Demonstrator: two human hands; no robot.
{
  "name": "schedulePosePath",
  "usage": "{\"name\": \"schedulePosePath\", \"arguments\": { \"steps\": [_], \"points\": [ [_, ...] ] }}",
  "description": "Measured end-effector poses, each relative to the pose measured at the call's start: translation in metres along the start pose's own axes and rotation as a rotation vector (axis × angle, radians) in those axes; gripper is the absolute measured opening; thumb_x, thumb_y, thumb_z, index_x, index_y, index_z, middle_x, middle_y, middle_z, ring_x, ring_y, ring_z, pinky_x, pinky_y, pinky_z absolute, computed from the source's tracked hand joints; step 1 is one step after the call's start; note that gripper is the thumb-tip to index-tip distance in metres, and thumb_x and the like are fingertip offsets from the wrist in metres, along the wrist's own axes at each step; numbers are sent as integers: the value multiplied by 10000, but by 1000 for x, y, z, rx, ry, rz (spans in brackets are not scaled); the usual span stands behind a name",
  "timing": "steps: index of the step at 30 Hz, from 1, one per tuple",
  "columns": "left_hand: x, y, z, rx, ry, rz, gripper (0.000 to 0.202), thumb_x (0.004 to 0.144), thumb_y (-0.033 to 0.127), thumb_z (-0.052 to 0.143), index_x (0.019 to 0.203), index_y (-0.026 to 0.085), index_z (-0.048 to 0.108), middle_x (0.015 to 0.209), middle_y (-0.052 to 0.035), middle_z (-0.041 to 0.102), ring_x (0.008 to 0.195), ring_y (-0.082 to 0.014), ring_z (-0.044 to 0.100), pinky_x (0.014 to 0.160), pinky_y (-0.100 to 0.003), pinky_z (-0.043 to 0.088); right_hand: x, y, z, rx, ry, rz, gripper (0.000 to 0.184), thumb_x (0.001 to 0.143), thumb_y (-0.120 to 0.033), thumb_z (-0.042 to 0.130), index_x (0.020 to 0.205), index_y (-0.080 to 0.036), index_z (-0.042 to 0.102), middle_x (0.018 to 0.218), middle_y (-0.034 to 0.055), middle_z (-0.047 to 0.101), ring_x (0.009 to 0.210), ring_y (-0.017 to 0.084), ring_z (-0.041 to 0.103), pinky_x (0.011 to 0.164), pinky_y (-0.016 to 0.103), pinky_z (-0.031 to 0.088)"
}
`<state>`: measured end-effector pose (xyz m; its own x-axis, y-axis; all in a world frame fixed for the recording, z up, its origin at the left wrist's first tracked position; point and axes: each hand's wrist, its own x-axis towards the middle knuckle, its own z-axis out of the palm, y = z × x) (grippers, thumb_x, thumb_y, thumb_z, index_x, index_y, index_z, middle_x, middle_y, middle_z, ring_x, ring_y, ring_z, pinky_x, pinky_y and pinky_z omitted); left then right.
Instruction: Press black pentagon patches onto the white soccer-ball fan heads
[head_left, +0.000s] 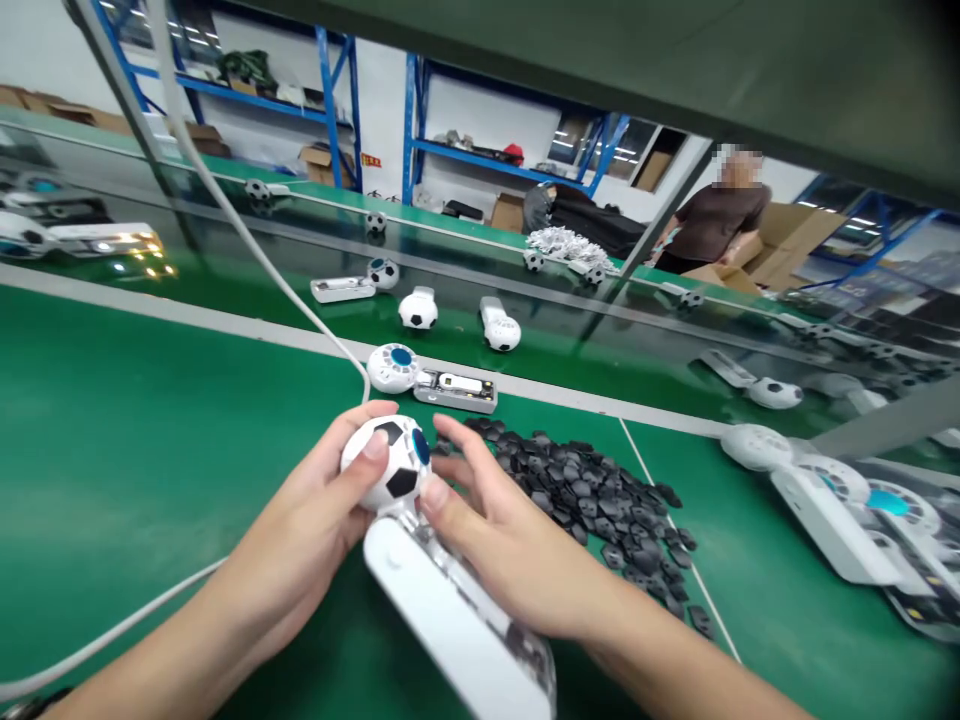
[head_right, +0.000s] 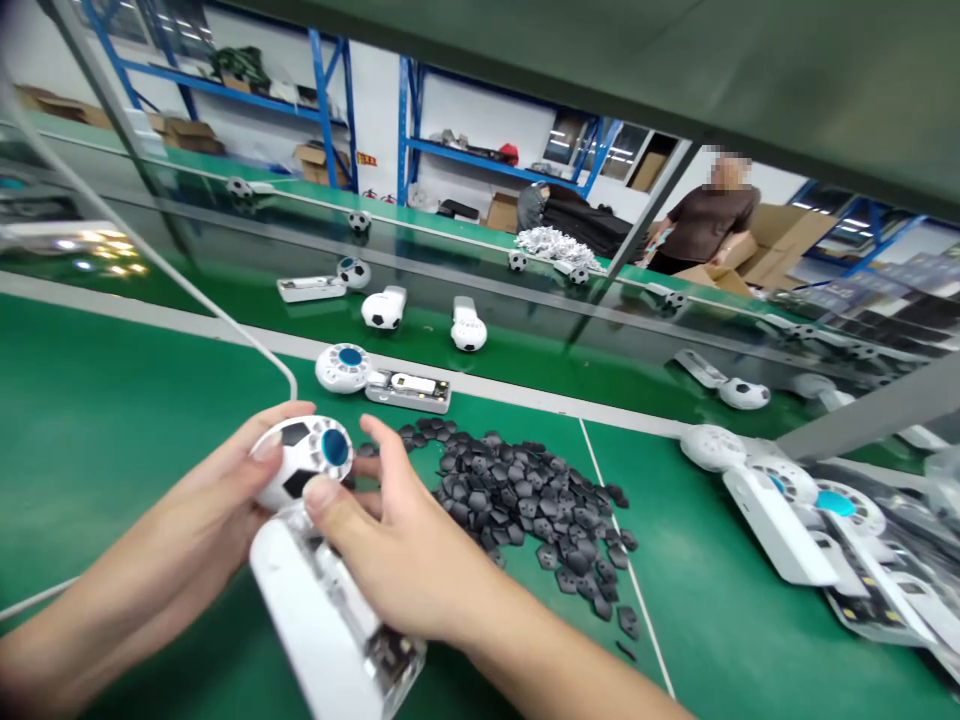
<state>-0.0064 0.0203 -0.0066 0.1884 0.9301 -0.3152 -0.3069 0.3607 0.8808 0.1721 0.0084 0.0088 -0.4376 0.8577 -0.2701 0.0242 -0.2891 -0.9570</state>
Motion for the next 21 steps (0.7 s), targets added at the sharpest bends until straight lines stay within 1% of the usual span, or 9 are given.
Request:
{"name": "schedulePosePath", "arguments": {
  "steps": [2,4,7,9,11,13,15,18,21],
  "points": [
    [1,2,-2,-17,29,11,639,755,594,839,1244,316,535,987,-23,667,792,-218,685,637,-236,592,-4,-3,3,111,-178,197,1072,856,-605,738,1603,-378,3,1336,111,551,1012,207,695,756,307,603],
    [1,2,-4,-17,36,9,625,765,591,827,1252,322,543,977,-19,660,764,-228,684,613,-260,594,-6,-4,5,202,-290,288,1284,738,-448,900,1592,-425,-58,1092,32,631,775,148,700,583,208,560],
    [3,0,-7,1,16,44,547,858,597,733,1312,356,547,1135,-26,661,963,-240,681,730,-261,602,-6,-9,-4,233,-260,268,1275,660,-203,936,1610,-348,99,864,-29,651,618,81,634,541,136,522],
    [5,-2,-10,46,-23,94,508,898,590,692,1340,387,545,1353,-7,592,1245,-245,572,910,-271,576,-5,-17,-22,238,-159,212,1177,660,-193,908,1597,-296,203,915,14,687,609,98,632,494,150,522],
    [8,-5,-15,115,-48,109,479,904,582,693,1326,394,565,1499,19,483,1409,-239,418,1045,-309,519,1,-30,-51,218,89,133,1060,677,-206,873,1561,-272,293,1043,81,703,621,142,647,419,191,515],
    [9,-7,-19,164,-64,65,464,893,585,702,1288,365,595,1529,-4,449,1431,-257,390,1078,-368,502,11,-43,-87,170,482,23,771,754,-180,797,1448,-206,461,1077,121,700,645,169,656,396,216,513],
    [8,-9,-23,177,-94,36,452,884,583,706,1241,318,622,1496,-48,479,1400,-284,428,1068,-407,508,25,-51,-122,128,688,-53,426,895,-161,660,1307,-139,552,1013,104,675,633,124,622,433,185,508],
    [7,-11,-25,185,-159,39,430,867,582,722,1168,282,652,1400,-70,549,1356,-301,468,1021,-396,532,47,-47,-158,46,833,-130,266,1017,-252,577,1262,-148,568,1070,73,642,779,133,648,610,231,574],
    [6,-12,-25,181,-217,41,426,847,583,745,1110,255,674,1257,-81,617,1256,-298,537,928,-358,555,63,-32,-162,-114,796,-169,336,1011,-333,615,1298,-165,568,1206,90,625,984,206,669,801,360,606]
  ]
}}
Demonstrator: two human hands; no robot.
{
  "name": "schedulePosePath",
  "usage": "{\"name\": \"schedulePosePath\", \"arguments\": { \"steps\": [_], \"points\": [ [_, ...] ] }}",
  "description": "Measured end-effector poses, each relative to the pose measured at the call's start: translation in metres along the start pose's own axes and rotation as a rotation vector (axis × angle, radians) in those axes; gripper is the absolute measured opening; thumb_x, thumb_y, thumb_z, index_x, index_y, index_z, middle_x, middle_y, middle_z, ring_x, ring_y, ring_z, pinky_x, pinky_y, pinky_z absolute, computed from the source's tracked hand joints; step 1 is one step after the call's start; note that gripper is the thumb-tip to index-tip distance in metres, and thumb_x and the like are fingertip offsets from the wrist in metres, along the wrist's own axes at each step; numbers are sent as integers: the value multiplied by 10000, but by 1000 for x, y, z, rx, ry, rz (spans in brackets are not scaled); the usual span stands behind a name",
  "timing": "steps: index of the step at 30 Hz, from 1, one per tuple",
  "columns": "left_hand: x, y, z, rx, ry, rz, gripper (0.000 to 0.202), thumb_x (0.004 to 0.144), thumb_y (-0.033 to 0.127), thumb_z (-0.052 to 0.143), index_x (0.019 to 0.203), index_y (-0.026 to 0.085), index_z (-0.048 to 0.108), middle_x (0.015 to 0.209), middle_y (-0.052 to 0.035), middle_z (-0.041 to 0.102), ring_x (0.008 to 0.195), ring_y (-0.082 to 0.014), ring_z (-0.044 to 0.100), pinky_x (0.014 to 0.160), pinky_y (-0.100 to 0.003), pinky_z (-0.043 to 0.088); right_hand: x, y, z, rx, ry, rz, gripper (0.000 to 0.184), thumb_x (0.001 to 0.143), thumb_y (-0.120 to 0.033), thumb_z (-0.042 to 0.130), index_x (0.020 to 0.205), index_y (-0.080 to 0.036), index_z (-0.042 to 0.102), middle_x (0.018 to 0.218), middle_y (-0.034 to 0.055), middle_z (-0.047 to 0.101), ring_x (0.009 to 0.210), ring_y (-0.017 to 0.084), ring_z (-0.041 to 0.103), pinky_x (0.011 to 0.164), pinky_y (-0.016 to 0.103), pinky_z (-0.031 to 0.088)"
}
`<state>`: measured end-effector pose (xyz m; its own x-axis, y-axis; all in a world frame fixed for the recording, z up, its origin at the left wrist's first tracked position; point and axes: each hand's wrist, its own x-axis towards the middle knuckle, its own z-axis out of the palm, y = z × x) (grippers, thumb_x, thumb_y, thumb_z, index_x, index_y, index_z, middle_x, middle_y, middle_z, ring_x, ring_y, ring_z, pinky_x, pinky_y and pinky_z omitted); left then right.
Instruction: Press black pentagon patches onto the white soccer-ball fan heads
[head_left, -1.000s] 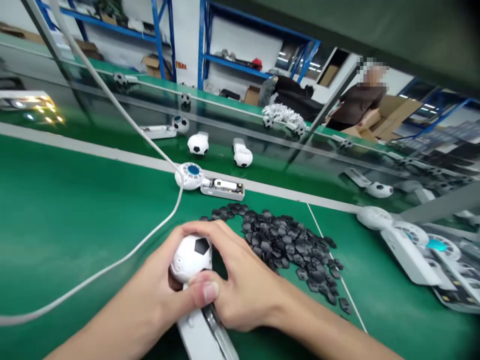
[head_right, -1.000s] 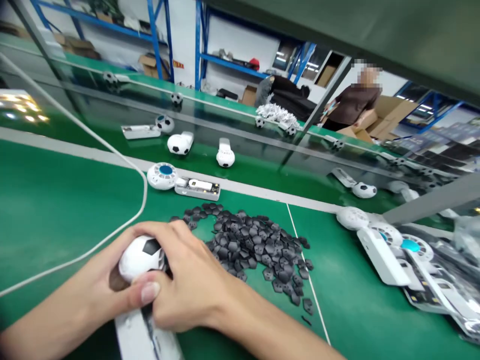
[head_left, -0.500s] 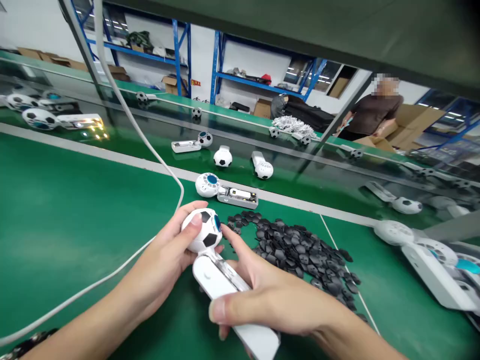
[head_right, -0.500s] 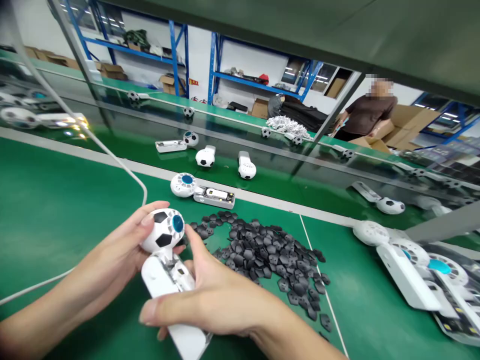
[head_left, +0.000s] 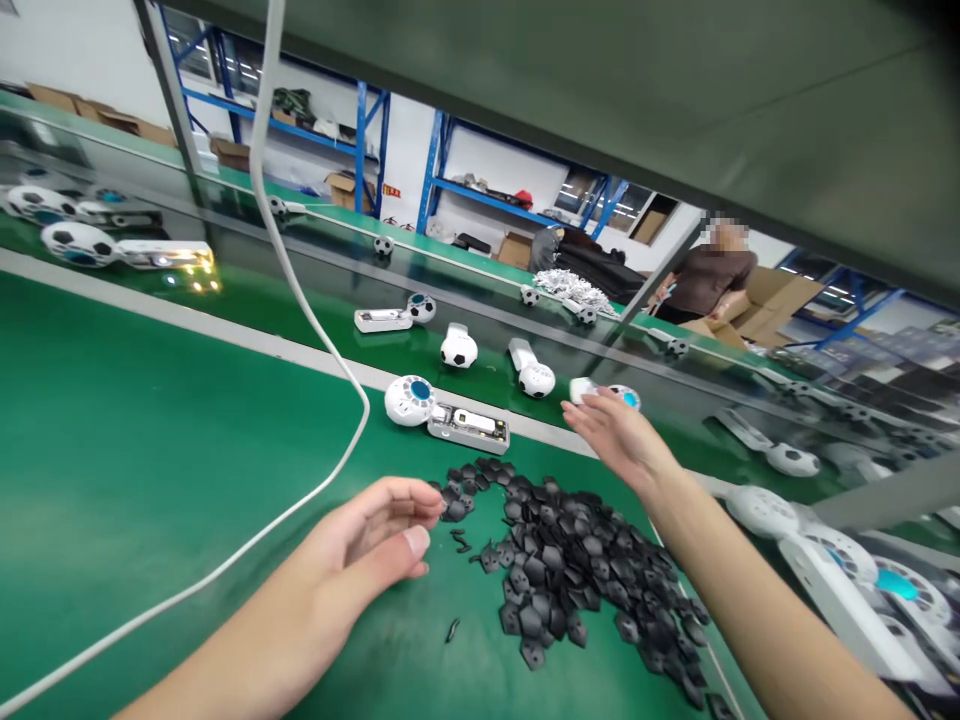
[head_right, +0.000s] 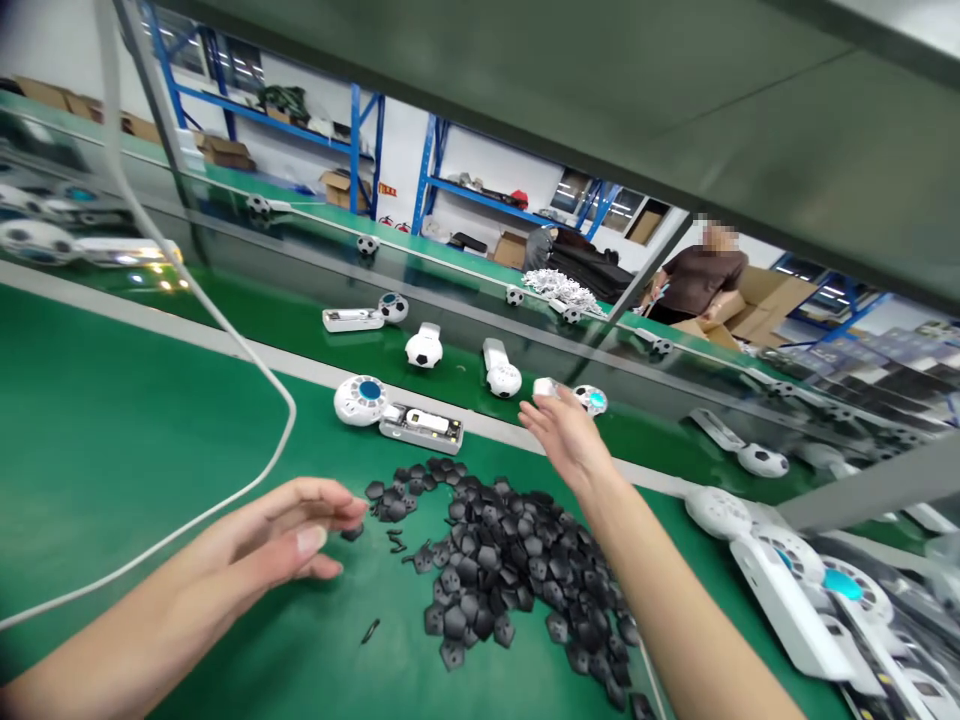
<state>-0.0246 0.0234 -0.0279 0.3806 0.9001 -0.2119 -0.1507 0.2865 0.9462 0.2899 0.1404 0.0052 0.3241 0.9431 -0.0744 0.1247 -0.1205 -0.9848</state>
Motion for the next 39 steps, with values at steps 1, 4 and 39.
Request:
{"name": "schedulePosePath", "arguments": {
  "steps": [1,4,39],
  "points": [
    [0,0,1,-6,-13,1,428,837,583,755,1088,244,681,1205,-83,632,1205,-292,562,892,-346,556,-2,4,6,-61,-52,-35,353,1006,-330,617,1313,-164,564,1244,102,622,1040,225,664,859,397,597],
    [3,1,3,-24,-48,-7,443,805,591,784,1028,220,689,1090,-81,652,1093,-273,592,822,-324,539,-14,10,29,-298,-279,-158,403,927,-313,706,1293,-176,608,1304,117,634,1192,261,622,1032,446,515],
    [-2,10,13,-97,181,-353,761,701,734,781,1221,209,600,654,-98,690,544,-196,626,407,-163,422,-87,6,61,-942,-759,-515,94,941,-207,658,1008,-207,723,1076,65,696,951,233,622,748,317,389]
  ]
}}
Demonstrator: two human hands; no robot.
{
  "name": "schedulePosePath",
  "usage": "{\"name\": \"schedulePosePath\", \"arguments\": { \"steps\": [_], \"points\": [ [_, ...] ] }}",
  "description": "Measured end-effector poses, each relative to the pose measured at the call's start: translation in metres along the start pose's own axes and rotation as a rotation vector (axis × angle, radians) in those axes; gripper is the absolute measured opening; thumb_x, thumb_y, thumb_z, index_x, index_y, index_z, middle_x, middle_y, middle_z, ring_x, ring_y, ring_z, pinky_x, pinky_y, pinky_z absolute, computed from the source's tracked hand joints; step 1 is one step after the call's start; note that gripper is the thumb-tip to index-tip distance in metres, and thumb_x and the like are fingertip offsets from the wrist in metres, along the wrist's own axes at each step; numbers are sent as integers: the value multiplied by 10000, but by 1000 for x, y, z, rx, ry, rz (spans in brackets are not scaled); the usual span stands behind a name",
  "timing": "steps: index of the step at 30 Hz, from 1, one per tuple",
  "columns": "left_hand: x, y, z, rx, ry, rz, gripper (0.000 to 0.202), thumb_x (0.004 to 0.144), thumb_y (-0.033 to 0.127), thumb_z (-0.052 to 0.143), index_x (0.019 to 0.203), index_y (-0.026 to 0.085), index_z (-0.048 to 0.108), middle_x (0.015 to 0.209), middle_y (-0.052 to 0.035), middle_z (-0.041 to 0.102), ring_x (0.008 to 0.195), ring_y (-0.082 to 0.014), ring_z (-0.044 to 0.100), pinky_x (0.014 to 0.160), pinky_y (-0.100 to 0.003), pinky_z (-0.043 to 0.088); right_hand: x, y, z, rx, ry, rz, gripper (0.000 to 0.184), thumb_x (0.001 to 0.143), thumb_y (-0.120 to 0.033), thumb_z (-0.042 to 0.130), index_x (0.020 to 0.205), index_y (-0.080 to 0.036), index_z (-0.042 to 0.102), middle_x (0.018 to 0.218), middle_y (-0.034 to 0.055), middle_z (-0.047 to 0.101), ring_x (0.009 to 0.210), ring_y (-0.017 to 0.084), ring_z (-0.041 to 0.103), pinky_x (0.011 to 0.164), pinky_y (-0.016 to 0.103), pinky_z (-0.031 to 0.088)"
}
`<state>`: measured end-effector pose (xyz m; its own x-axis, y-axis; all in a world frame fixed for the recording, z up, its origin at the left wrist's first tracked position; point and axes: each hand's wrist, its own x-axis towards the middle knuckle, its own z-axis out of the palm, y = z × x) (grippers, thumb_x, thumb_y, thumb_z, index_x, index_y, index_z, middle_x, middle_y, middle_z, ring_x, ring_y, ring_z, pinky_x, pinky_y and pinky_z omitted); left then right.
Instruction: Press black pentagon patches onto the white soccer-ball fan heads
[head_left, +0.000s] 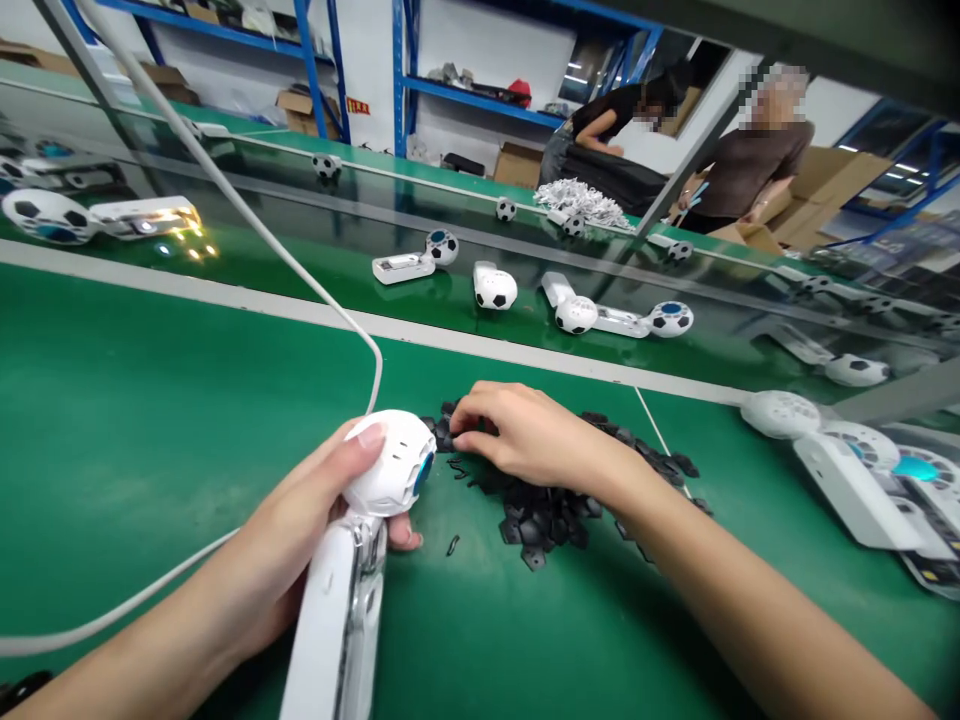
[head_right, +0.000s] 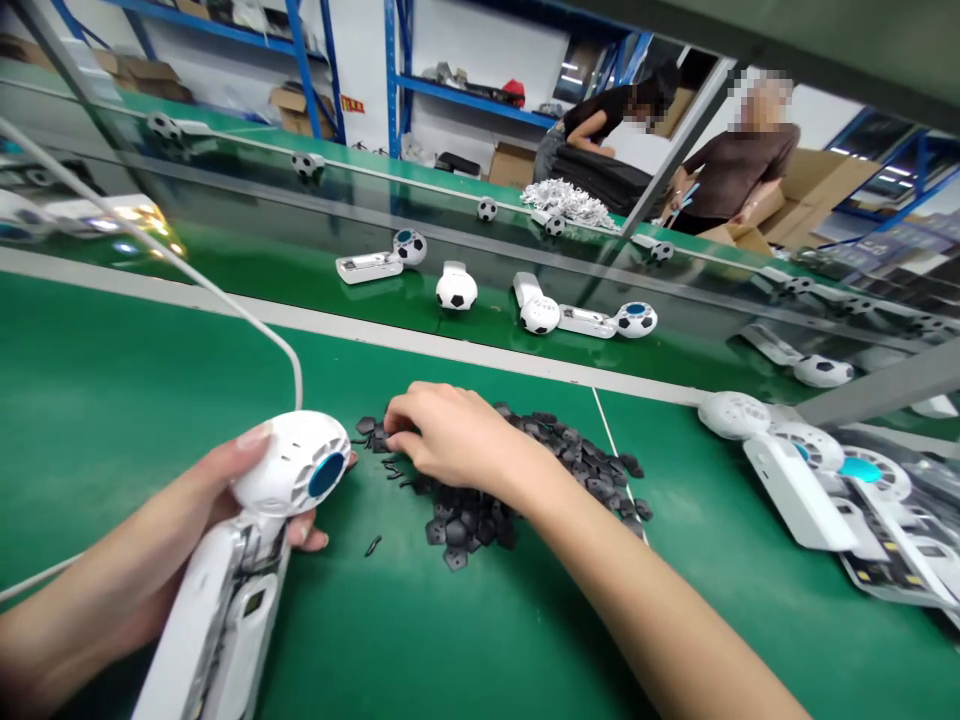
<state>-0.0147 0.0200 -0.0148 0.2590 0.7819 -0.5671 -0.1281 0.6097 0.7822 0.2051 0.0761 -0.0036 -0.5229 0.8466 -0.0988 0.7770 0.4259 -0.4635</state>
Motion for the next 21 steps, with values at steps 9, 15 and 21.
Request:
{"name": "schedulePosePath", "arguments": {
  "steps": [9,15,21],
  "points": [
    [4,-2,-3,1,8,22,733,741,703,774,1256,224,568,715,-102,718,616,-216,688,533,-200,539,1,-5,2,127,30,-31,119,882,-98,689,802,-173,642,888,23,663,809,163,574,688,283,376],
    [7,-3,-1,-14,7,58,715,741,659,804,1252,223,559,762,-97,731,614,-211,688,534,-208,555,-7,-20,-12,740,206,10,154,923,-304,674,878,-157,684,714,-5,644,592,113,586,564,252,490],
    [5,-2,-4,-6,-32,105,595,794,639,768,1210,252,592,803,-74,734,644,-196,687,583,-218,584,-11,-41,-6,1157,186,69,145,801,-163,765,944,-176,750,787,-16,695,695,120,658,632,250,576]
  ]
}}
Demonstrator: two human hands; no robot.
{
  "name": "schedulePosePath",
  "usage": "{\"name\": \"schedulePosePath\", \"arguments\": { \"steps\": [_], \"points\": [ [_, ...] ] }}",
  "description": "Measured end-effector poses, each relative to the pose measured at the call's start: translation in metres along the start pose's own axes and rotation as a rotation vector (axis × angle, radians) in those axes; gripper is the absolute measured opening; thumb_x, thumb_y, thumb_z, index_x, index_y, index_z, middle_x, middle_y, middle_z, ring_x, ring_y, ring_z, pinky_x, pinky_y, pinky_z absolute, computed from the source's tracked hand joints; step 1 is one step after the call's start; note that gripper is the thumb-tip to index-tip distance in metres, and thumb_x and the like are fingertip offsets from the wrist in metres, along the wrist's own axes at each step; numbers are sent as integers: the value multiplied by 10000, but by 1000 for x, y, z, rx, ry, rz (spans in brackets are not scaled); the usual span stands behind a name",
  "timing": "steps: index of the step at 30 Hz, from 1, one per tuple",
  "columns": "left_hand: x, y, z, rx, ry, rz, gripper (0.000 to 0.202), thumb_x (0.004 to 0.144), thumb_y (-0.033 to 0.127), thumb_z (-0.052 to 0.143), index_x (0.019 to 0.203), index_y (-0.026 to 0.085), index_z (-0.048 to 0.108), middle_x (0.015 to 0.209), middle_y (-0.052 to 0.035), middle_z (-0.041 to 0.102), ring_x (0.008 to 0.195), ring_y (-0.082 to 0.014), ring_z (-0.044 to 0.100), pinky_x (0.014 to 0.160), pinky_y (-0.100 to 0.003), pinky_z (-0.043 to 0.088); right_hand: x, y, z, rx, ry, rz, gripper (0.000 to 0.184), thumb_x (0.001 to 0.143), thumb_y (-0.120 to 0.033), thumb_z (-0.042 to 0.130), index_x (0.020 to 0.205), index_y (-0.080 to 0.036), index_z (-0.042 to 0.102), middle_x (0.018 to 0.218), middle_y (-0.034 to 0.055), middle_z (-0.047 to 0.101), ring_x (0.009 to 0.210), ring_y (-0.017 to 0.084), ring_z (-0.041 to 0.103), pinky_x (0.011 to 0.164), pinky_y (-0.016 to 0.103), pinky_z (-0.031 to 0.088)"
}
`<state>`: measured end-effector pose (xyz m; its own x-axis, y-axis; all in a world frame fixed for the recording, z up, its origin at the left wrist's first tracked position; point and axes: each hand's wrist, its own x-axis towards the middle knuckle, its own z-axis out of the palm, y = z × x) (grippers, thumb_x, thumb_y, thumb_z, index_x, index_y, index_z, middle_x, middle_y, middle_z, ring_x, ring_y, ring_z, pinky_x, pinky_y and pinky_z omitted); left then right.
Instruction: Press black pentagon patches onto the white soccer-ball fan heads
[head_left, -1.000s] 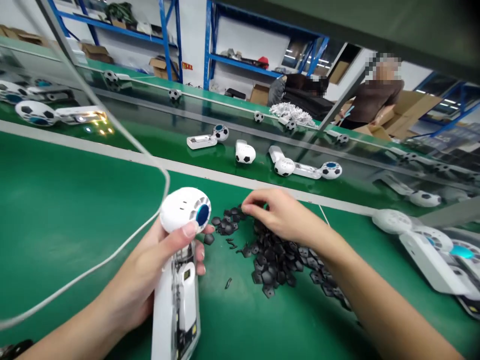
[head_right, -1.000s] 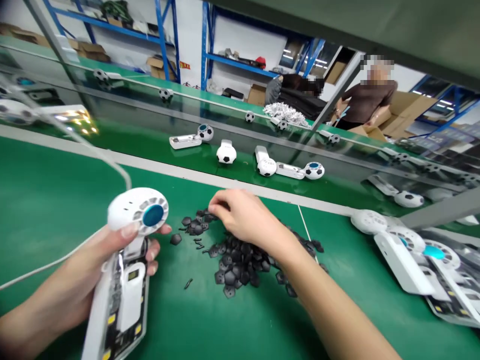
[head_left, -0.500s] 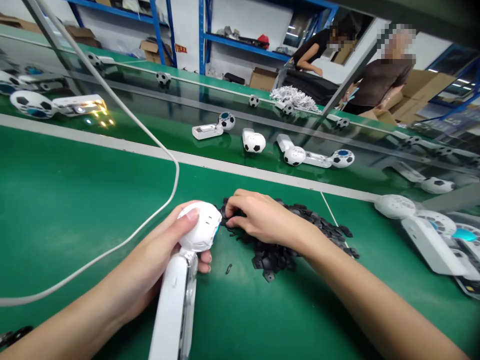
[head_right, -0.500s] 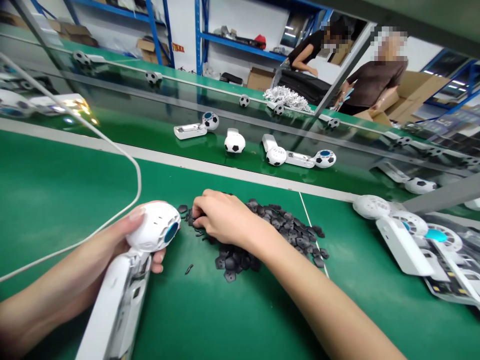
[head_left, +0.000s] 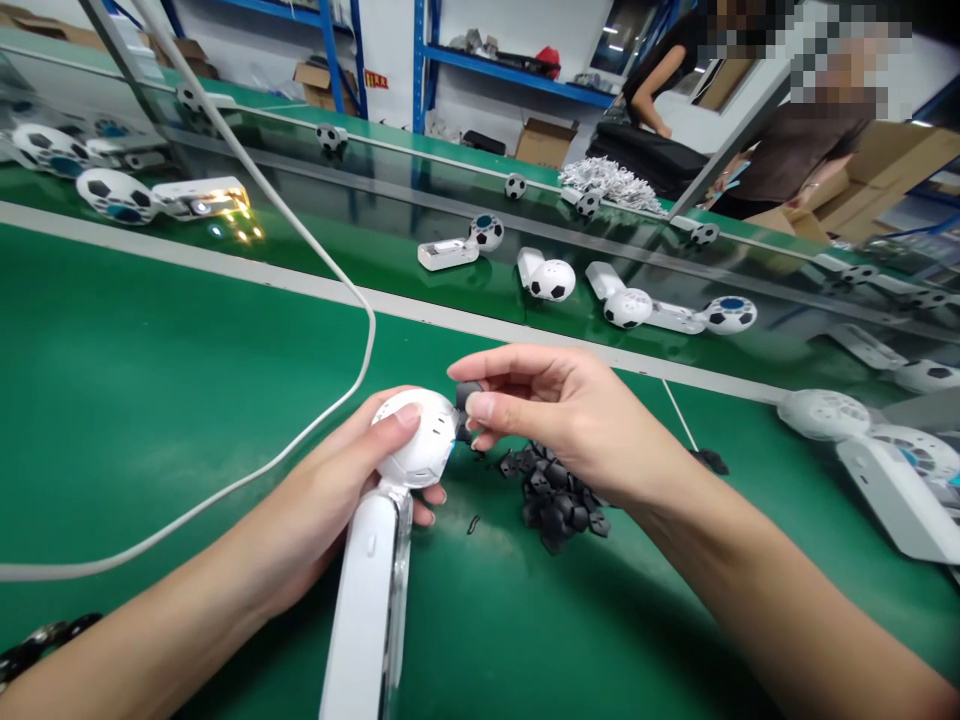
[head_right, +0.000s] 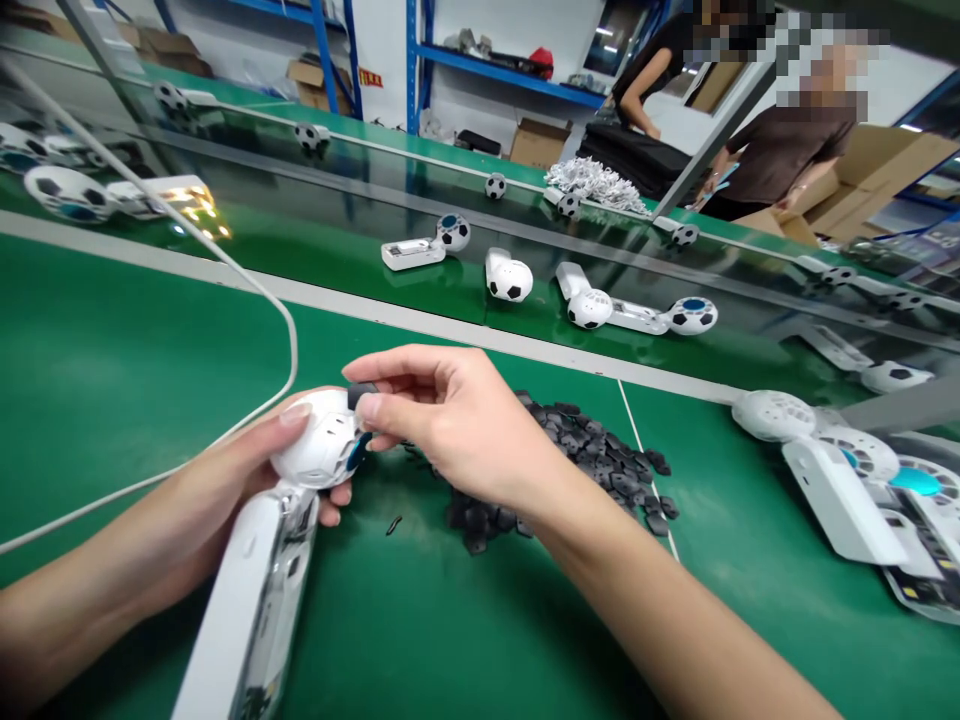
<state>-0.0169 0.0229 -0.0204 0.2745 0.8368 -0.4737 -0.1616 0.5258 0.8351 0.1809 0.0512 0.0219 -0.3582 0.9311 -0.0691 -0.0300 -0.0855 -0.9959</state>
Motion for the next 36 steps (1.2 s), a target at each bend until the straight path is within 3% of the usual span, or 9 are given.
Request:
{"name": "schedulePosePath", "arguments": {
  "steps": [8,14,16,19,22,26,29,33,36],
  "points": [
    [2,4,3,-60,8,-31,595,792,596,783,1214,220,597,781,-82,716,598,-183,669,538,-203,581,-5,0,9,-32,22,-41,96,865,-143,708,921,-194,767,750,-36,690,656,88,634,647,220,554],
    [5,6,4,-216,13,-40,356,979,444,598,1197,165,636,897,-107,703,740,-215,693,679,-346,670,-3,8,14,65,-57,58,130,763,-201,833,824,-157,727,691,-15,698,638,127,672,640,256,569],
    [5,6,5,-257,31,-81,357,1012,443,532,1136,139,671,835,-117,694,714,-207,683,685,-363,674,-4,10,14,12,-59,16,26,833,-174,762,836,-165,737,715,-15,706,654,118,673,654,247,563],
    [5,8,6,-309,76,-127,397,1036,448,466,1090,132,700,741,-112,670,637,-195,668,651,-360,672,-6,13,15,-183,-48,-86,145,915,-131,637,899,-186,770,870,0,722,721,106,657,693,248,544],
    [3,8,7,-330,67,-101,371,1042,412,459,1138,142,695,795,-110,684,648,-196,677,687,-398,678,-8,18,20,-275,-44,-110,157,915,-140,640,1031,-182,736,863,-1,690,758,128,654,700,269,544],
    [1,3,6,-301,14,-45,324,1032,390,497,1215,187,671,1061,-135,710,812,-230,716,779,-442,673,-7,25,27,-294,33,-116,227,854,-123,719,1044,-217,639,780,-60,614,697,100,638,653,231,539],
    [-1,0,3,-280,-33,-31,313,953,334,673,1248,232,653,1153,-116,698,839,-218,711,778,-420,677,-5,26,27,-366,48,-148,237,844,-120,727,1018,-238,618,800,-61,602,723,98,628,631,210,527],
    [-3,-2,1,-264,-64,-78,532,754,239,905,1221,237,651,1049,-70,700,755,-165,681,747,-343,681,-5,24,25,-456,55,-181,214,874,-98,664,1031,-233,608,818,-45,614,755,113,618,663,227,530],
    [-2,0,5,-256,-89,-58,535,766,270,895,1229,203,635,955,-72,692,784,-199,698,767,-339,675,-6,24,23,-448,33,-181,195,896,-112,639,1057,-217,607,837,-36,600,749,110,609,681,241,529]
  ]
}}
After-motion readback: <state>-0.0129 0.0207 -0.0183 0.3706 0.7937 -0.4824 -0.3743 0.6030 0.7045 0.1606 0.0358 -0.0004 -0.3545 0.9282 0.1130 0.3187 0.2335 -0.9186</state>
